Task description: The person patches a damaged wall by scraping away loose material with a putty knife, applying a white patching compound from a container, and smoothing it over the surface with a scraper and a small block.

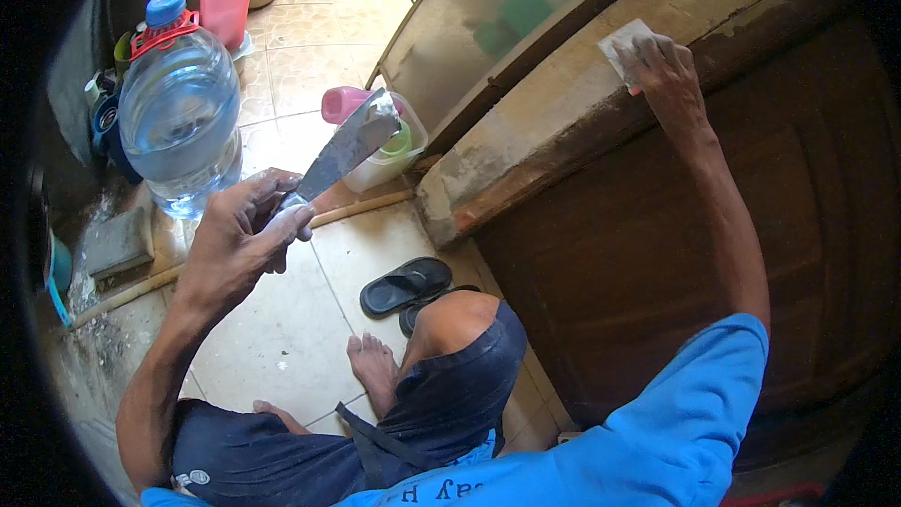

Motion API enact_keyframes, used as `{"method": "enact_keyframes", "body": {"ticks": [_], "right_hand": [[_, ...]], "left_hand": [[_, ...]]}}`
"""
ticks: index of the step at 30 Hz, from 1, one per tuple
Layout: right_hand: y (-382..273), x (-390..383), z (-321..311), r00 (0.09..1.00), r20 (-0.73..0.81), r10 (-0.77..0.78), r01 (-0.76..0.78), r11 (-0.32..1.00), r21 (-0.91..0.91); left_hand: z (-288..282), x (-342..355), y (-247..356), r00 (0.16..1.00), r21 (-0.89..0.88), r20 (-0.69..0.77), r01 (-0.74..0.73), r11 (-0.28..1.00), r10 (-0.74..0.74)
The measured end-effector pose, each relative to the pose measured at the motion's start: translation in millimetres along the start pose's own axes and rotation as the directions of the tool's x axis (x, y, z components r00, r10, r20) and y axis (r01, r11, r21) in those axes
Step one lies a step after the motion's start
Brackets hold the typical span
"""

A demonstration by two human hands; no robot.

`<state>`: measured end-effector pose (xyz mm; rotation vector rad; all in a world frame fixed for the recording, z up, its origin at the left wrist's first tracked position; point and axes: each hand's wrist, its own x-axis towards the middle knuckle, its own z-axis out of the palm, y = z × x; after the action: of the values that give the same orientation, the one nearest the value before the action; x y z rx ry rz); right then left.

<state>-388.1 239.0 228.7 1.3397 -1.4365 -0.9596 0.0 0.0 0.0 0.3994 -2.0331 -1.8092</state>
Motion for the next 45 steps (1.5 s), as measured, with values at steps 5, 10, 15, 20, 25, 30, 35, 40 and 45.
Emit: {"method": "enact_keyframes", "body": {"ticks": [5, 10, 15, 20, 25, 30, 35, 40, 45], "right_hand": [[-21, -24, -26, 0.98, 0.198, 0.031, -0.013, 0.995, -0.094], [-18, -16, -45, 0.987, 0.135, 0.086, -0.074, 0.993, -0.092], [-12, 22, -4, 0.993, 0.063, 0.105, -0.097, 0.988, -0.118], [-72, -17, -13, 0.976, 0.205, -0.066, 0.052, 0.996, 0.075], [-18, 22, -37, 0.986, -0.009, 0.169, -0.168, 0.973, -0.16], [-56, 11, 0, 0.988, 0.138, 0.076, -0.059, 0.991, -0.123], [-69, 0, -27, 0.972, 0.147, 0.183, -0.192, 0.98, 0.046], [0, 44, -3, 0.921, -0.112, 0.373, -0.384, 0.822, -0.42], [-123, 15, 41, 0.987, 0.06, 0.152, -0.138, 0.973, -0.185]], "left_hand": [[-10, -4, 4, 1.0, 0.023, -0.012, 0.029, 0.999, -0.029], [-8, -2, 2, 0.999, -0.032, -0.049, 0.021, 0.999, -0.023], [-4, -2, -4, 1.0, -0.06, 0.003, 0.019, 0.998, -0.019], [-7, -6, 5, 1.0, -0.034, -0.022, 0.017, 0.999, -0.018], [-7, -4, 2, 1.0, -0.068, 0.0, 0.0, 0.998, 0.0], [-3, -4, 7, 1.0, -0.02, 0.003, 0.0, 1.0, 0.0], [-2, 0, 3, 0.998, -0.032, -0.024, 0.054, 0.998, -0.055], [3, 1, 5, 0.998, -0.007, 0.015, 0.057, 0.998, -0.057], [1, -5, 8, 0.999, -0.027, -0.011, 0.051, 0.998, -0.052]]}}
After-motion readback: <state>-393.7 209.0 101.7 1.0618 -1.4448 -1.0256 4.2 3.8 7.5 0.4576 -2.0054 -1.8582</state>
